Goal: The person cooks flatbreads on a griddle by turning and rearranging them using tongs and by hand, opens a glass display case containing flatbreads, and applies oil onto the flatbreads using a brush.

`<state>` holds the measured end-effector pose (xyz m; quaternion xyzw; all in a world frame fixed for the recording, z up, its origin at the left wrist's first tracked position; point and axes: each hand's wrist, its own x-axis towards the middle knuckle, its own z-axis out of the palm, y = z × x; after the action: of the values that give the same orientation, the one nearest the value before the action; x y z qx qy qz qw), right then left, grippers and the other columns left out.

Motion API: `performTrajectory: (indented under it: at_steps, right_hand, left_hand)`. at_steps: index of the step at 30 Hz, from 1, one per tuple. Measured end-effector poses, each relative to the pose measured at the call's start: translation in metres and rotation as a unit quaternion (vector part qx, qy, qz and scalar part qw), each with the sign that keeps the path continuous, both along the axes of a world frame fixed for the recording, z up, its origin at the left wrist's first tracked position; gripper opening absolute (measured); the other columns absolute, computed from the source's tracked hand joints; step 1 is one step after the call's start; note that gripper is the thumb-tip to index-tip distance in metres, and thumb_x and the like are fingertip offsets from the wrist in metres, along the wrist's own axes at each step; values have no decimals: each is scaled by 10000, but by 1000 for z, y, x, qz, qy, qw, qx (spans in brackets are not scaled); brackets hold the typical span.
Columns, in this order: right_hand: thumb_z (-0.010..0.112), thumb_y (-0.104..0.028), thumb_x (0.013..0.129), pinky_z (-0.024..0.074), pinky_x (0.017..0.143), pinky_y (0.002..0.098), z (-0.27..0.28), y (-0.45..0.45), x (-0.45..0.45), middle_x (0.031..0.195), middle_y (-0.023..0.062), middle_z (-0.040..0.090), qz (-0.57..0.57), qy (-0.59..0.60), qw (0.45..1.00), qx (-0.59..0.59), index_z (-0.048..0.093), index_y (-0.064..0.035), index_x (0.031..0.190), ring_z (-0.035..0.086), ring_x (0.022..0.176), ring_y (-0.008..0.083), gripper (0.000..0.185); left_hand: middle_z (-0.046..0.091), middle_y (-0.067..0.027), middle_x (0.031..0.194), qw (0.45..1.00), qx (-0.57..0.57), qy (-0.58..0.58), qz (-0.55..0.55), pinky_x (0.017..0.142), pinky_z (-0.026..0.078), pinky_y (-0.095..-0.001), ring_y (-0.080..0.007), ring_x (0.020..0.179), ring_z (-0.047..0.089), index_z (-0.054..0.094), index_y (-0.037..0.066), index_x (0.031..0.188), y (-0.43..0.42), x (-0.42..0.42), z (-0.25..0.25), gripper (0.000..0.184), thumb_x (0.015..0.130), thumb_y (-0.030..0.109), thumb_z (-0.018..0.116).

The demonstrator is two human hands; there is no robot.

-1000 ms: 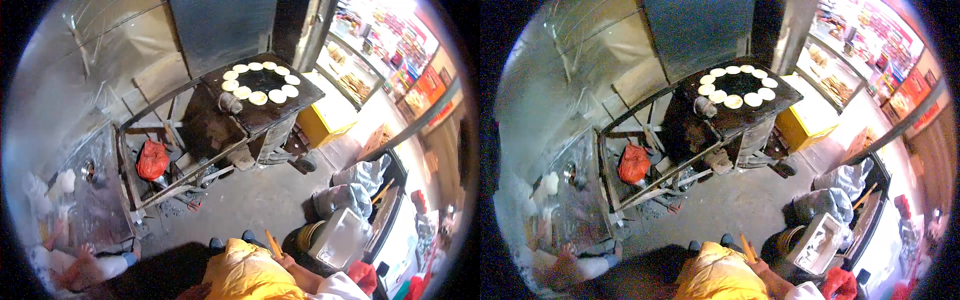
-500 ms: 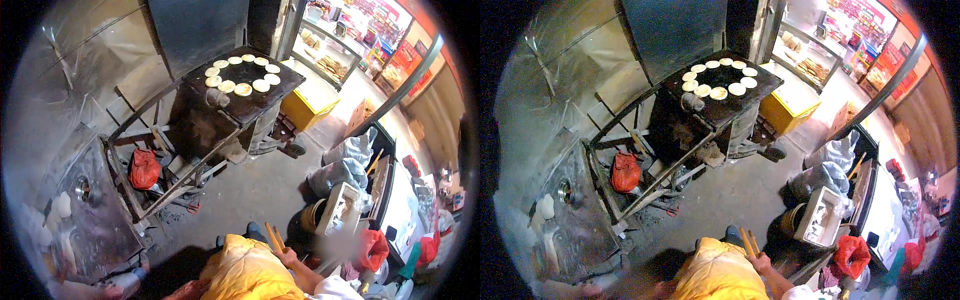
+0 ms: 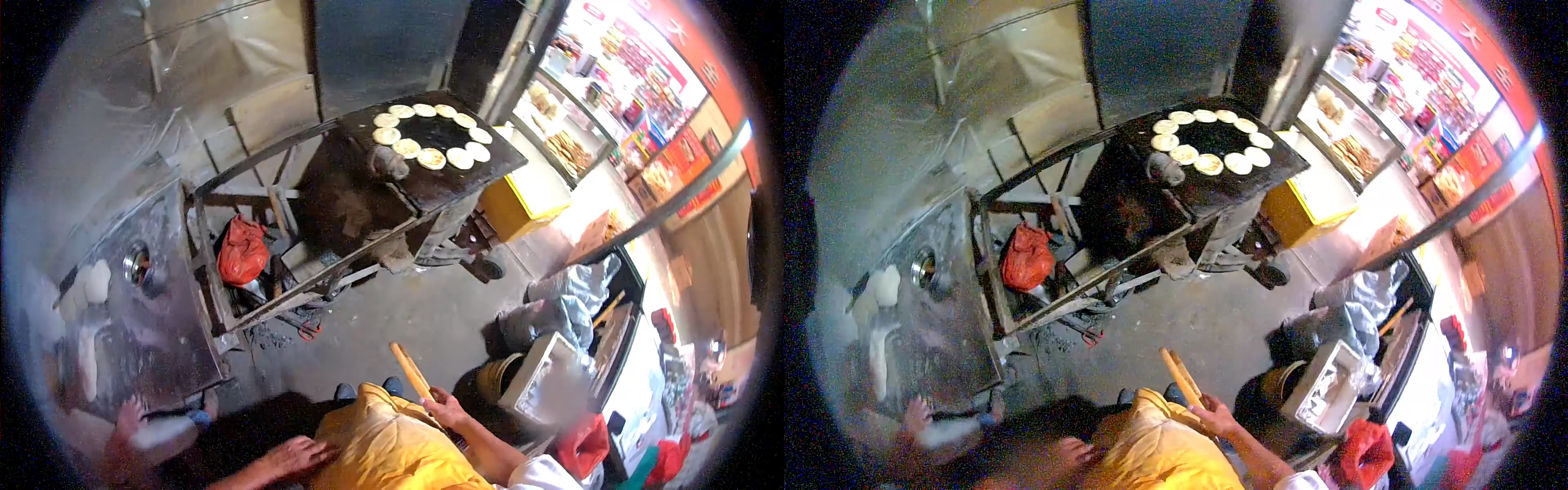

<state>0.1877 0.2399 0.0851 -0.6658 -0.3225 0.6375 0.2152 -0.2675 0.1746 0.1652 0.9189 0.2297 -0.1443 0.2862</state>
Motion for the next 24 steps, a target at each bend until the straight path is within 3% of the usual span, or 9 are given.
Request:
performTrajectory:
  at_steps: [2, 4, 6, 8, 9, 11, 14, 22, 24]
  right_hand:
    - [755, -280, 855, 492, 854, 315, 12, 14, 4, 1153, 87, 646, 30, 21, 999, -10, 440, 31, 1395, 606, 971, 168, 698]
    - [787, -376, 817, 503, 887, 346, 22, 36, 1, 1203, 166, 632, 55, 24, 997, -41, 450, 60, 1370, 617, 1012, 223, 781]
    - [738, -220, 869, 507, 826, 320, 23, 58, -10, 1070, 112, 646, 79, 75, 993, -33, 493, 31, 1306, 613, 942, 181, 560]
    - [694, -157, 876, 493, 729, 281, 74, 81, -49, 973, 47, 633, 100, 146, 984, 11, 462, -15, 1337, 588, 815, 129, 535]
    - [690, -151, 881, 490, 754, 281, 59, 84, -56, 998, 39, 620, 127, 163, 978, 24, 461, -16, 1341, 579, 835, 126, 531]
    - [721, -187, 876, 462, 884, 321, 84, 96, -89, 1156, 86, 596, 199, 157, 967, -1, 423, -1, 1387, 554, 1014, 171, 620]
    - [742, -179, 867, 365, 1081, 375, 149, 99, -154, 1460, 163, 443, 278, 235, 932, -3, 302, 13, 1475, 458, 1297, 249, 774]
    - [578, -376, 983, 470, 965, 370, 132, 100, -306, 1274, 171, 602, 379, 194, 904, -31, 465, 6, 1395, 582, 1146, 275, 573]
    - [648, -308, 941, 535, 746, 360, 106, 99, -353, 1029, 148, 662, 453, 53, 851, 262, 588, 9, 1253, 663, 842, 240, 449]
  left_hand:
    - [569, -107, 1347, 991, -23, -56, 118, 973, 462, -409, -301, 1121, 606, 421, 92, 1441, 56, 35, 107, 469, 983, 174, 484]
    - [646, -120, 1215, 932, -6, -129, 338, 913, 507, -400, -318, 1025, 646, 460, 34, 1398, 65, 43, 73, 498, 959, 236, 581]
    - [683, -140, 1098, 682, -75, -326, 650, 852, 530, -352, -214, 934, 666, 485, -4, 1357, 72, 71, 18, 560, 931, 307, 672]
    - [668, -114, 1110, 496, -208, -359, 763, 877, 516, -337, -192, 976, 638, 468, 13, 1379, 82, 95, -23, 591, 927, 333, 675]
    - [665, -112, 1115, 456, -288, -324, 777, 908, 504, -337, -190, 1000, 628, 456, 16, 1397, 91, 110, 3, 639, 911, 360, 687]
    - [490, -122, 1357, 508, -318, -307, 739, 1004, 457, -379, -230, 1260, 483, 221, 92, 1509, 90, 130, 10, 790, 932, 419, 650]
    - [535, -101, 1266, 425, -349, -473, 688, 994, 453, -338, -192, 1183, 516, 325, 46, 1404, 88, 129, 14, 690, 908, 347, 698]
    - [585, -122, 1119, 311, -193, -568, 737, 865, 518, -322, -187, 961, 623, 368, 5, 1262, 69, -20, 24, 492, 904, 169, 663]
    - [582, -101, 1036, 206, -134, -603, 759, 829, 531, -328, -189, 896, 638, 376, 16, 1245, 58, -76, 33, 454, 910, 158, 647]
